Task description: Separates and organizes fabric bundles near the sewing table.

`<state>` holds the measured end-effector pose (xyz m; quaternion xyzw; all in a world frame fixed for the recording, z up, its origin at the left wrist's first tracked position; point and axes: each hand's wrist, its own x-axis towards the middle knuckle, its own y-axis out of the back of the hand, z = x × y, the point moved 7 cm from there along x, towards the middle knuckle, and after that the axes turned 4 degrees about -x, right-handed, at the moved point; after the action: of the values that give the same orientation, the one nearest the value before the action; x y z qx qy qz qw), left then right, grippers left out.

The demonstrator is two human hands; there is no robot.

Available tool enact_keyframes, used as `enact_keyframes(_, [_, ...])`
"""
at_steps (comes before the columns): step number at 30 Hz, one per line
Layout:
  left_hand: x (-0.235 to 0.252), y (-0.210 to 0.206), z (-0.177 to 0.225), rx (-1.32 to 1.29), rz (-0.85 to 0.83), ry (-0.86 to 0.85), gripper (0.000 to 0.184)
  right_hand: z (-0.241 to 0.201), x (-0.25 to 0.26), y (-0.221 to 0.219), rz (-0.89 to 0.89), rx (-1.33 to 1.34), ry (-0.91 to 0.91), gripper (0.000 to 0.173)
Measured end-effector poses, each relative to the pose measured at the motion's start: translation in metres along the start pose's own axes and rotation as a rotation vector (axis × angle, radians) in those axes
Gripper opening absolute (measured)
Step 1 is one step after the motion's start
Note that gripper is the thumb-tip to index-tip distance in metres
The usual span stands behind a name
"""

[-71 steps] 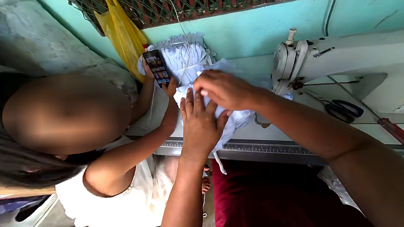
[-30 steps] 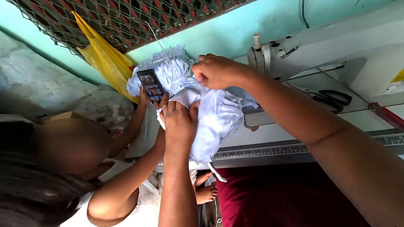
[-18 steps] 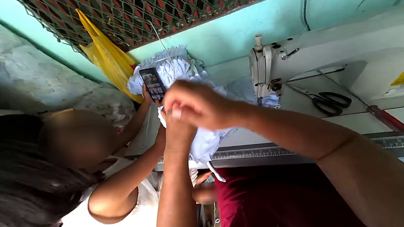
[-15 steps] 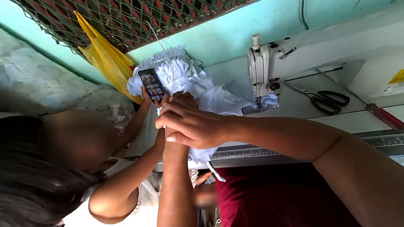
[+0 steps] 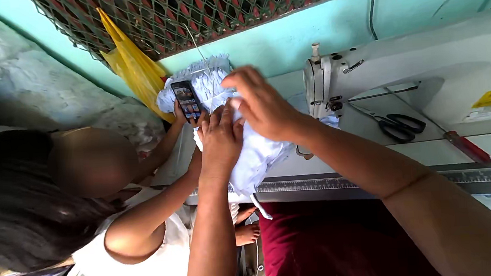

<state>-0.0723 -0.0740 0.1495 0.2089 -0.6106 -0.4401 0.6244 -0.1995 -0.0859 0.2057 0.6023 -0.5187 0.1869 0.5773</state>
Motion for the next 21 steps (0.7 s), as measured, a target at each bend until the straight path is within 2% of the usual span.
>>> enact_keyframes(1, [-0.001,0.002,0.002,-0.007,0.014,-0.015,0.045,-0.013,-0.003,-0.009,-0.043,0.13,0.091,0.031])
enact_keyframes(3, [-0.003,0.003,0.001,-0.028,0.05,-0.029,0.038,-0.013,-0.007,-0.035,-0.198,0.214,0.111,0.032])
enact_keyframes(6, [-0.006,0.002,-0.009,-0.058,0.031,0.078,0.051,0.02,-0.004,-0.054,-0.374,-0.035,-0.055,0.034])
enact_keyframes(9, [-0.021,-0.002,-0.02,-0.095,0.055,0.143,0.06,0.045,-0.016,-0.059,-0.52,-0.217,-0.188,0.059])
enact_keyframes(12, [-0.046,-0.005,-0.026,-0.219,0.139,0.179,0.072,0.057,-0.028,-0.056,-0.515,-0.124,-0.28,0.066])
enact_keyframes(15, [-0.073,-0.014,-0.021,-0.387,0.224,0.217,0.081,0.066,-0.038,-0.052,-0.355,0.035,-0.258,0.063])
enact_keyframes(17, [-0.085,-0.019,-0.016,-0.506,0.287,0.234,0.08,0.07,-0.044,-0.053,-0.296,0.118,-0.257,0.061])
enact_keyframes(21, [-0.097,-0.036,-0.022,-0.626,0.488,0.142,0.071,0.082,-0.051,-0.057,-0.34,0.202,-0.308,0.055])
